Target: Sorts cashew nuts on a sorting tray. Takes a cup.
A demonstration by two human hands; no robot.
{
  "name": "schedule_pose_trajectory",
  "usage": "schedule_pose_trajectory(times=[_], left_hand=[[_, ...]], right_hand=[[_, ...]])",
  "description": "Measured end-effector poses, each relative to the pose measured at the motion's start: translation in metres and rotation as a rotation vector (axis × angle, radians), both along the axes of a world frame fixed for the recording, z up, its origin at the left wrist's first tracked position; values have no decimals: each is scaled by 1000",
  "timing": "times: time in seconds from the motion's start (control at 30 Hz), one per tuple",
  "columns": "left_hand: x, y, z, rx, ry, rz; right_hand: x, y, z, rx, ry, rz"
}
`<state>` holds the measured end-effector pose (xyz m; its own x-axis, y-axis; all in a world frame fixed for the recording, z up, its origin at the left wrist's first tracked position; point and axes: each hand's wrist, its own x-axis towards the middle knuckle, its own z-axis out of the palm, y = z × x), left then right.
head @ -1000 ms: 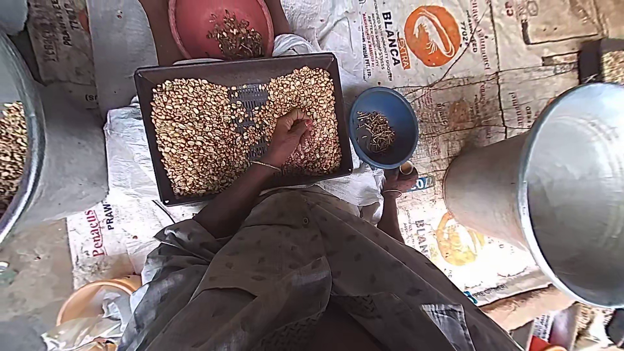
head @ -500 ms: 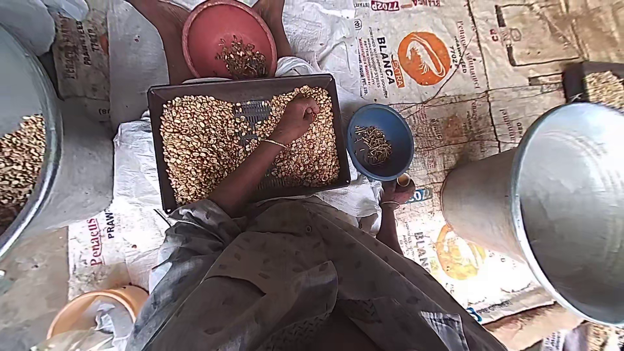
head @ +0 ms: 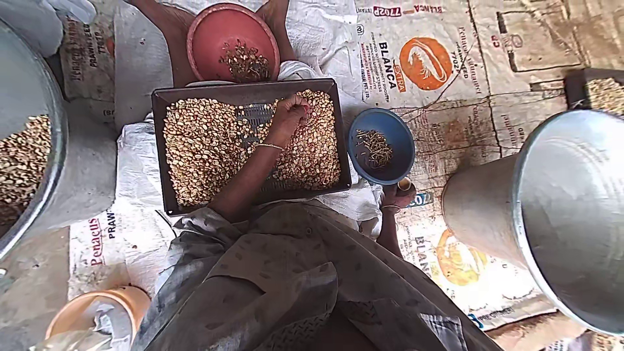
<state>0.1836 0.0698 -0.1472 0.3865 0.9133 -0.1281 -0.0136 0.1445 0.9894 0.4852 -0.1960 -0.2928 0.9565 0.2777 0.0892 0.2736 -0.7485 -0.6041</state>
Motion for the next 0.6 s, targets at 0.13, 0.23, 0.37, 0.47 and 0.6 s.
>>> schedule_pose_trajectory(times=[0.13, 0.23, 0.37, 0.47, 0.6], left_hand=[[-26, 5, 19, -127, 92, -85], [-46, 15, 38, -139, 381, -293], [-72, 50, 67, -43, 481, -186], [-96, 96, 85, 163, 380, 79], [-94, 119, 88, 342, 758, 130]], right_hand=[[-4, 2, 4, -19, -7, 12], [-3, 2, 4, -11, 2, 8], [-2, 2, 0, 32, 2, -1], [-4, 2, 4, 3, 12, 1], [-2, 2, 3, -8, 10, -2]])
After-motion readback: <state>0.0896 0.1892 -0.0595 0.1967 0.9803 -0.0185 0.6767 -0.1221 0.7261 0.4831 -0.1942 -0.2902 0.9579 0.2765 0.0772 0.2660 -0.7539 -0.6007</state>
